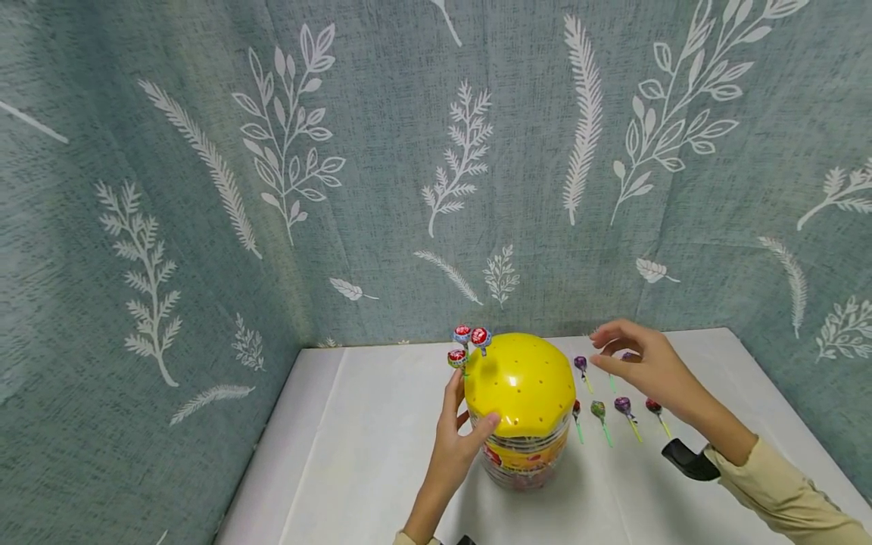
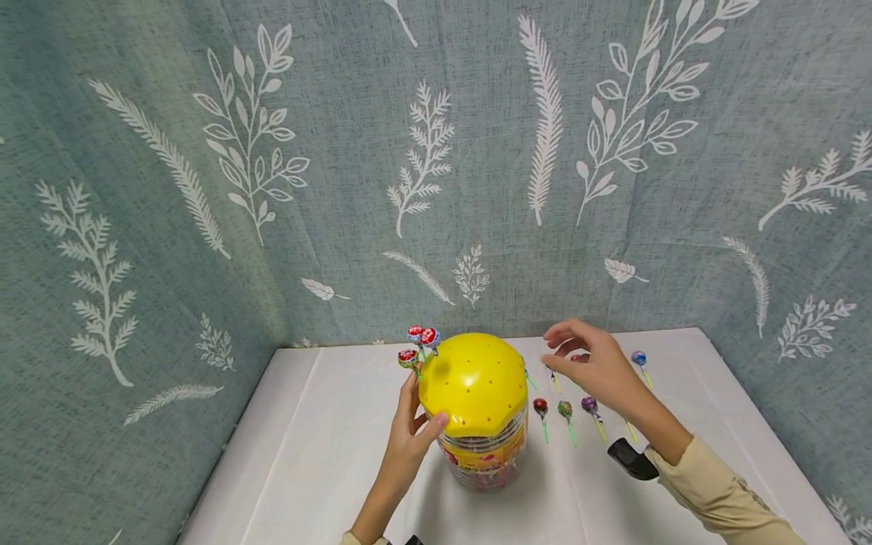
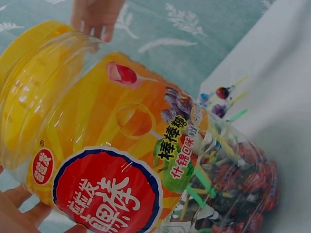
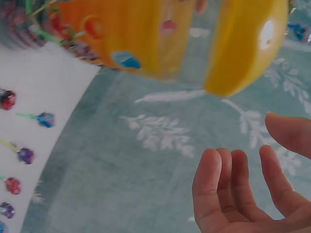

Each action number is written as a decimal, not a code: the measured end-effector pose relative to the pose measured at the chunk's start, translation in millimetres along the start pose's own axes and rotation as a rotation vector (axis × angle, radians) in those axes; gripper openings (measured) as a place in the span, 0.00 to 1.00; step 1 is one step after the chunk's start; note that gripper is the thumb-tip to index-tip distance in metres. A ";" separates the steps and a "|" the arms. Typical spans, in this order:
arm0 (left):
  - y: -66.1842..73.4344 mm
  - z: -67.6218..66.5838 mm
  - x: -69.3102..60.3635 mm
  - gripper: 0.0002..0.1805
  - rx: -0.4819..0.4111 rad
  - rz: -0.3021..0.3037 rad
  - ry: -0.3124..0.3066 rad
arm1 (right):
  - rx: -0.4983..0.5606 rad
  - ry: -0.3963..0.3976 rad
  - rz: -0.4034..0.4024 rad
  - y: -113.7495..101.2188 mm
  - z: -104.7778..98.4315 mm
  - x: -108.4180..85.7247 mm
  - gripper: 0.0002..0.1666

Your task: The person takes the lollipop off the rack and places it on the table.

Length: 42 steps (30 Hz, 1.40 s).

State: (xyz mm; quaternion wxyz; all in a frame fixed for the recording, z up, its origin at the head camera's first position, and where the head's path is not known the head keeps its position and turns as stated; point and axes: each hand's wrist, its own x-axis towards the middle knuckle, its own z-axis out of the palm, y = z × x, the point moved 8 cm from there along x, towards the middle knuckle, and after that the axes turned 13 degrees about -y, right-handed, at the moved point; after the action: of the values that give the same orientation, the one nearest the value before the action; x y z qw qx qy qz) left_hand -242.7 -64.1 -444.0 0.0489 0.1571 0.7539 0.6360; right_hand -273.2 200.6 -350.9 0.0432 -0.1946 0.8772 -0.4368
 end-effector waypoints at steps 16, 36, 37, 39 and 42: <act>-0.7 0.6 -1.1 0.42 0.000 0.000 0.002 | 0.085 -0.049 -0.174 -71.9 12.8 9.6 0.14; -0.7 0.6 -1.6 0.42 -0.004 -0.006 -0.004 | 0.083 -0.113 -0.240 -104.9 38.6 41.0 0.17; -0.9 0.6 -1.7 0.42 -0.004 -0.006 -0.005 | 0.086 -0.121 -0.243 -106.3 40.4 42.6 0.18; -1.1 0.5 -1.6 0.42 -0.003 -0.008 -0.007 | 0.092 -0.137 -0.250 -109.3 44.1 46.3 0.19; -1.1 0.1 -1.3 0.42 0.003 -0.006 -0.006 | 0.093 -0.157 -0.258 -113.2 49.9 52.1 0.20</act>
State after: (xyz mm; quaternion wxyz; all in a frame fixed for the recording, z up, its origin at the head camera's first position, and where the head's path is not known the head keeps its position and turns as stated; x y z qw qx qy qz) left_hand -241.6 -64.5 -445.3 0.0530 0.1568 0.7551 0.6344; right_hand -274.6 82.0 -288.0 0.0639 -0.3369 0.8178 -0.4622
